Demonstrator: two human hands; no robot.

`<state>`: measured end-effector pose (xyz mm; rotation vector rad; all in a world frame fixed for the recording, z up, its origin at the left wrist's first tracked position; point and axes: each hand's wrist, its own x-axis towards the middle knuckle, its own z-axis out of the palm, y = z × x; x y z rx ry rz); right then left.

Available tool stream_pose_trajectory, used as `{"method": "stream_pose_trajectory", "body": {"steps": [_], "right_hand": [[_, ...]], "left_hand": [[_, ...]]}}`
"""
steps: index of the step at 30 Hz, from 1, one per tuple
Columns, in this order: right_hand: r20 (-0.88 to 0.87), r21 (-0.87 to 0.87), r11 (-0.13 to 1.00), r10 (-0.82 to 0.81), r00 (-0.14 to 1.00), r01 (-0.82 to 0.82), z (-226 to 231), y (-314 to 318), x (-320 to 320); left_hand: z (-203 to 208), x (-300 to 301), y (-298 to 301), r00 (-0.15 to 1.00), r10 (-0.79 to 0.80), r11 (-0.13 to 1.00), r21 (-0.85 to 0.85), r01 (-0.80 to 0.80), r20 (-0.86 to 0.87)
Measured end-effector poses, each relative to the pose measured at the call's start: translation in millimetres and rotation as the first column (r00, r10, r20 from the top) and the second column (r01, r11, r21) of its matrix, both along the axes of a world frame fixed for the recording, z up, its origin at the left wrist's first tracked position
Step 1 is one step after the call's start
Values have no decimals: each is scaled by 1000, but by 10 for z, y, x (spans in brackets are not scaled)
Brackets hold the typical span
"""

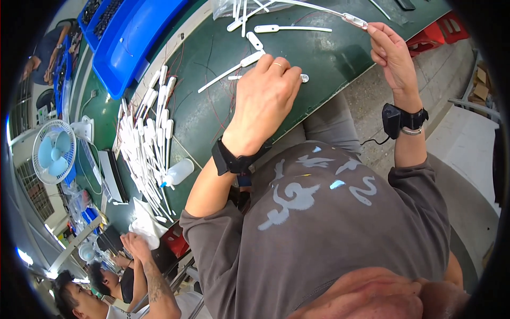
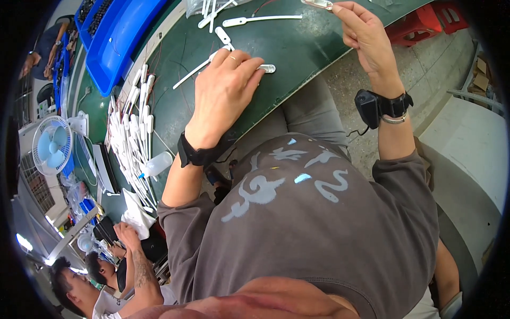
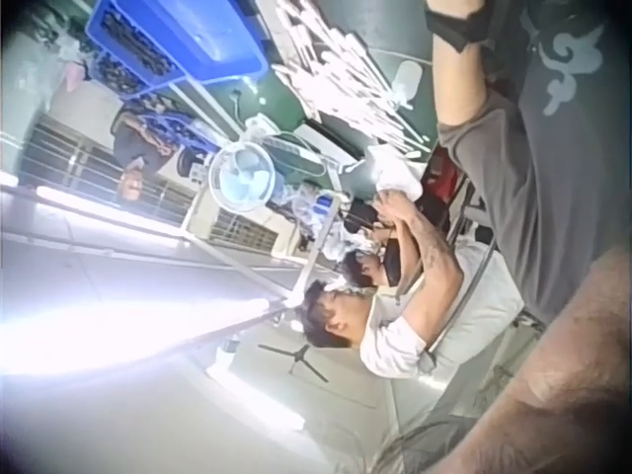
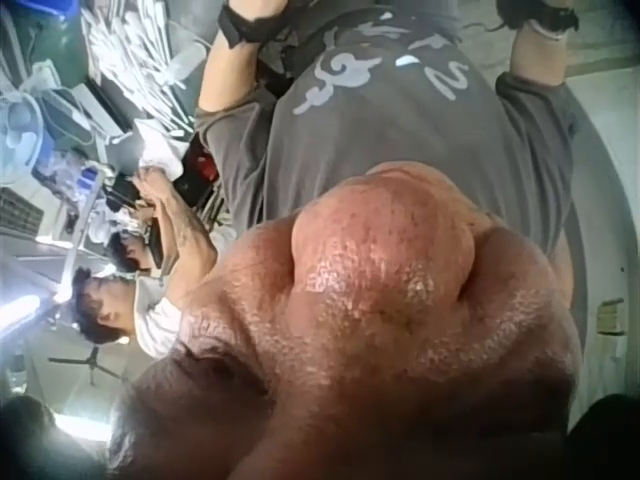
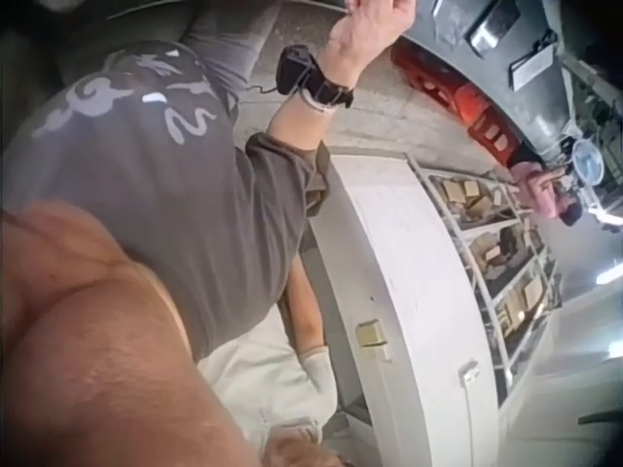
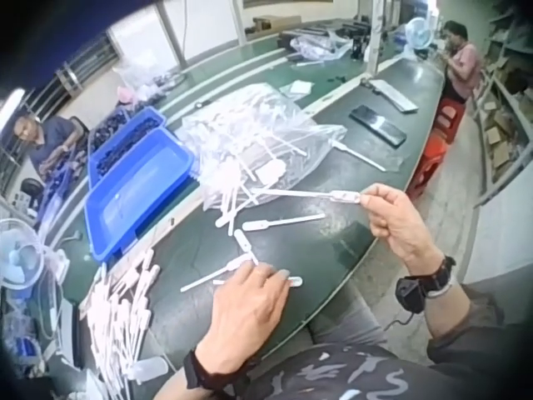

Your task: The person picks up a white plastic casing and a wire, then threads the wire through the casing by hand. They press a small component into the casing, snap a second plastic piece over it to close the assembly, and set it down on the table.

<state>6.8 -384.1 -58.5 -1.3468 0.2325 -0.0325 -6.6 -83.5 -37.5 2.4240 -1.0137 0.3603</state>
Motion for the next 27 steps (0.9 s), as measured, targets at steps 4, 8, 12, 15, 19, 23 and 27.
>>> {"method": "stream_pose_trajectory", "body": {"steps": [4, 8, 12, 15, 19, 23, 27], "right_hand": [[44, 7, 998, -56, 997, 56, 99, 35, -104], [45, 4, 996, -89, 995, 89, 140, -114, -161], [24, 19, 998, -58, 998, 57, 119, -131, -165], [43, 83, 996, -41, 998, 37, 6, -130, -97], [43, 94, 995, 9, 999, -13, -127, -557, -188], [74, 94, 969, 220, 973, -227, -228, -1162, 151], [47, -13, 998, 69, 997, -68, -195, -530, 383]], "left_hand": [[86, 149, -9, 996, 38, 992, 116, -47, 76], [5, 514, -189, 981, 47, 971, 221, -89, 191], [-200, 896, -301, 973, -5, 952, 298, -66, 231], [-191, 942, -228, 979, -2, 906, 416, -85, 205], [-108, 948, -55, 966, 210, 961, 152, -233, 153], [71, 917, 114, 863, 505, 812, -334, -479, -10], [95, 498, 273, 916, 190, 581, -712, -394, -352]]}}
